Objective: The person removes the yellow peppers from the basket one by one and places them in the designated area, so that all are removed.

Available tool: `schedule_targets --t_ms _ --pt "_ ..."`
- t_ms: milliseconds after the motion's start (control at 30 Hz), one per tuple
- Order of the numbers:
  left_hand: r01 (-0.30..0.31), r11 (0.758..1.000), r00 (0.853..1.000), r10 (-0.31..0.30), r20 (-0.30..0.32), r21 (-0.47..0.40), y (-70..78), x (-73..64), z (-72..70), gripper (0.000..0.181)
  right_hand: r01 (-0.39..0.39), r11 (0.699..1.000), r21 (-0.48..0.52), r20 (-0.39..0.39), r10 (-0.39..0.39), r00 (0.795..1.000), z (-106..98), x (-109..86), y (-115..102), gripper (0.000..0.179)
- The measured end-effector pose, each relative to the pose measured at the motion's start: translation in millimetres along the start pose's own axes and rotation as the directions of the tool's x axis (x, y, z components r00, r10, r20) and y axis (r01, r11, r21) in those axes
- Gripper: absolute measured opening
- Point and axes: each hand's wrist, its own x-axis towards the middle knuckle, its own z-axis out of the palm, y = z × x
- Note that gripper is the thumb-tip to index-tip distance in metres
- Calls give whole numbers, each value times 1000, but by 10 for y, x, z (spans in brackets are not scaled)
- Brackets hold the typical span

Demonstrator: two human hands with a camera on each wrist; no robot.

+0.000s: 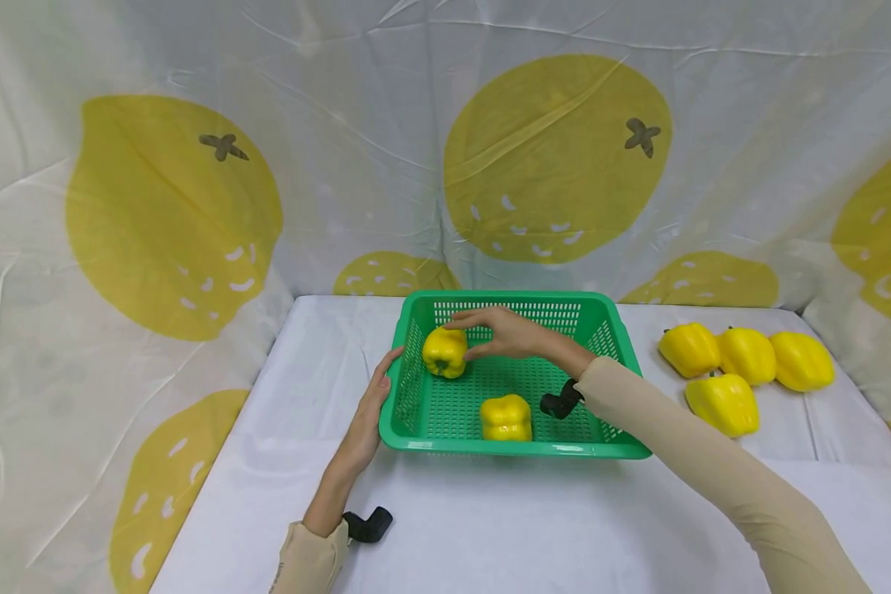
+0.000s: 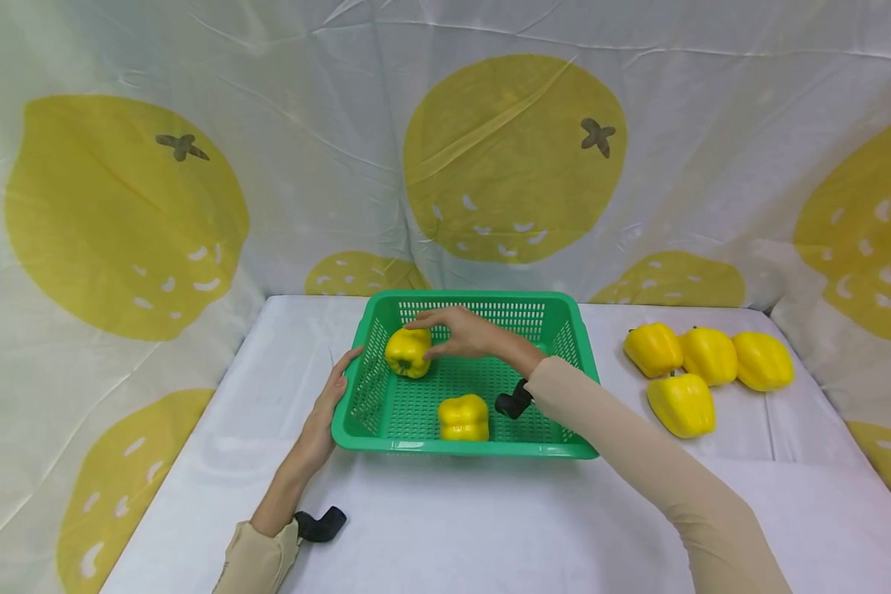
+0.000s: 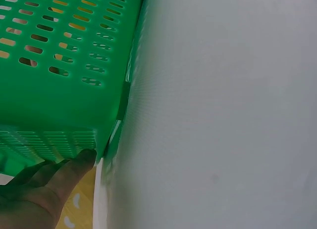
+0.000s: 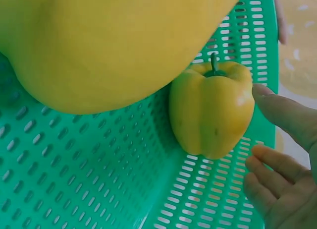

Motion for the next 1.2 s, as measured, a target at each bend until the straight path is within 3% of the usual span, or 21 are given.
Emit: schedule_targets --t_ms 500,1200 --pt "12 1000 1000 -12 4 3 2 4 4 50 12 1000 -13 52 -11 999 79 132 49 56" --pt "14 1000 1000 -14 8 7 -18 4 -12 50 7 998 -65 -48 -10 999 141 148 46 52"
